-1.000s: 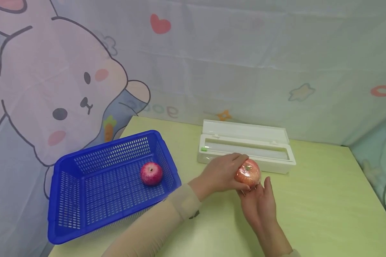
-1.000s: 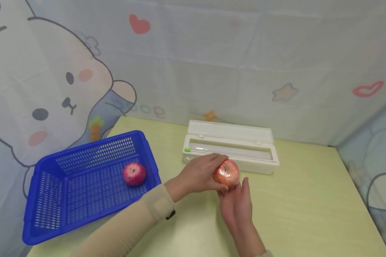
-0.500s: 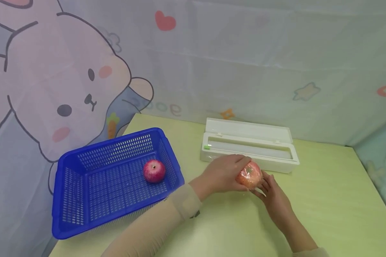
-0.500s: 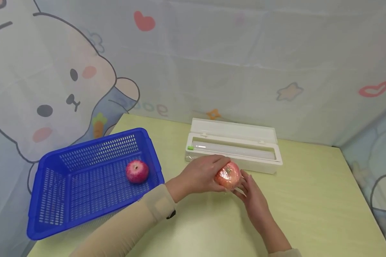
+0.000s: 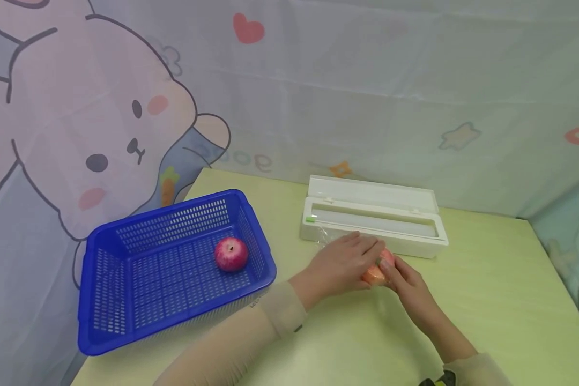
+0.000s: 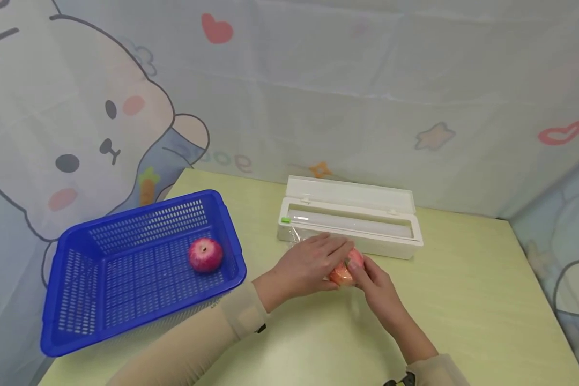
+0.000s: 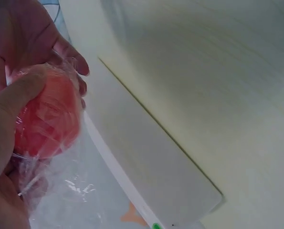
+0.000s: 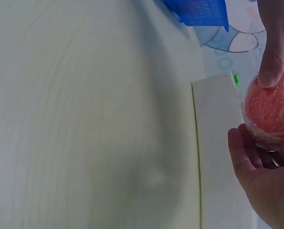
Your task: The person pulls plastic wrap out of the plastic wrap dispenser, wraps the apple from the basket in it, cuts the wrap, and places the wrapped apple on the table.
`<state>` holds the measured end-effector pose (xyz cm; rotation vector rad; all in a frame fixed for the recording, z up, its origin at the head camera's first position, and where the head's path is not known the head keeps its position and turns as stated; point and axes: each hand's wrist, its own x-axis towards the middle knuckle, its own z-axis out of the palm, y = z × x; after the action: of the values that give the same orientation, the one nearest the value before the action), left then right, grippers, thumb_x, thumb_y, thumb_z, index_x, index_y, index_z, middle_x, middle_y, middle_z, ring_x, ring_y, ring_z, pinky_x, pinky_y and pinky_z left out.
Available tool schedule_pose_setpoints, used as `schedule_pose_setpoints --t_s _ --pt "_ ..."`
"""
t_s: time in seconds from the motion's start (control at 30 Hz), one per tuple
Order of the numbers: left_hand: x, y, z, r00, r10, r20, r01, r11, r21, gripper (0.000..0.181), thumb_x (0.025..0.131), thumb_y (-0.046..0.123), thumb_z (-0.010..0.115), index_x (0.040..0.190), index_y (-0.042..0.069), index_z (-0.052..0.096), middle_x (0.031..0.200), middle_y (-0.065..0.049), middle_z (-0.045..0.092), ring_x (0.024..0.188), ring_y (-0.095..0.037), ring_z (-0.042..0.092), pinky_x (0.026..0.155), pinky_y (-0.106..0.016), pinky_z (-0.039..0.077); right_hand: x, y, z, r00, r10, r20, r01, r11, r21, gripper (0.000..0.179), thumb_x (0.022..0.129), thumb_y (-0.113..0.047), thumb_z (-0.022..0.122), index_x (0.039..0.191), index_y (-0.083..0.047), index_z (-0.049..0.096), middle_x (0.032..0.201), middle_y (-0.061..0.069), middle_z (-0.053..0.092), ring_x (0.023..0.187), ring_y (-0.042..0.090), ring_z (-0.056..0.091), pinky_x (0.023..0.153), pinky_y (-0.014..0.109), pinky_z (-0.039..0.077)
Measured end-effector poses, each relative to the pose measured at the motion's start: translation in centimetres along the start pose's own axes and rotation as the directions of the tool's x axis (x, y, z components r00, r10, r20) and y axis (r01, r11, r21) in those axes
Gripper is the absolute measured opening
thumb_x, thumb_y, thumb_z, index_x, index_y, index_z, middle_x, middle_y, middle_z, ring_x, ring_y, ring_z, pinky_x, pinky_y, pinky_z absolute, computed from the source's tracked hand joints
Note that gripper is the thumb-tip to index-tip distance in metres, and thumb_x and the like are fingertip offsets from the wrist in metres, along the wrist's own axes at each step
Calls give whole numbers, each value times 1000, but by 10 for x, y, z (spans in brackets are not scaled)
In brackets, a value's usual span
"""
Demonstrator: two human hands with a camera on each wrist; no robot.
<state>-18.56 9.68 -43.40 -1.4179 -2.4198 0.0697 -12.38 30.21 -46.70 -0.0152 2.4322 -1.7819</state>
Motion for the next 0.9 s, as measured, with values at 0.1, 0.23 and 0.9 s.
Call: schedule_pose_setpoints --t_s 0.1,0.23,0.9 --pt "-1 5 -1 998 -50 29 48 995 84 86 95 61 74 161 13 46 161 0 51 148 -15 49 128 -36 31 3 4 4 1000 0 -16 2 994 112 62 116 -32 45 162 8 33 151 15 52 117 -7 61 96 16 54" --pt "-5 13 0 987 -151 54 141 977 160 84 101 61 64 164 11 40 168 -4 43 155 -19 40 129 -40 28 5 9 6 999 16 -45 -7 983 181 62 116 -31 46 161 9 32 140 -5 55 118 -6 61 97 16 54" --pt "-23 30 41 941 -321 -109 246 868 -432 78 108 30 58 166 -5 18 171 -18 33 157 -26 36 129 -35 27 -2 -3 2 998 -19 -58 36 954 296 62 117 -29 43 158 15 31 125 -21 66 118 -4 62 100 16 52"
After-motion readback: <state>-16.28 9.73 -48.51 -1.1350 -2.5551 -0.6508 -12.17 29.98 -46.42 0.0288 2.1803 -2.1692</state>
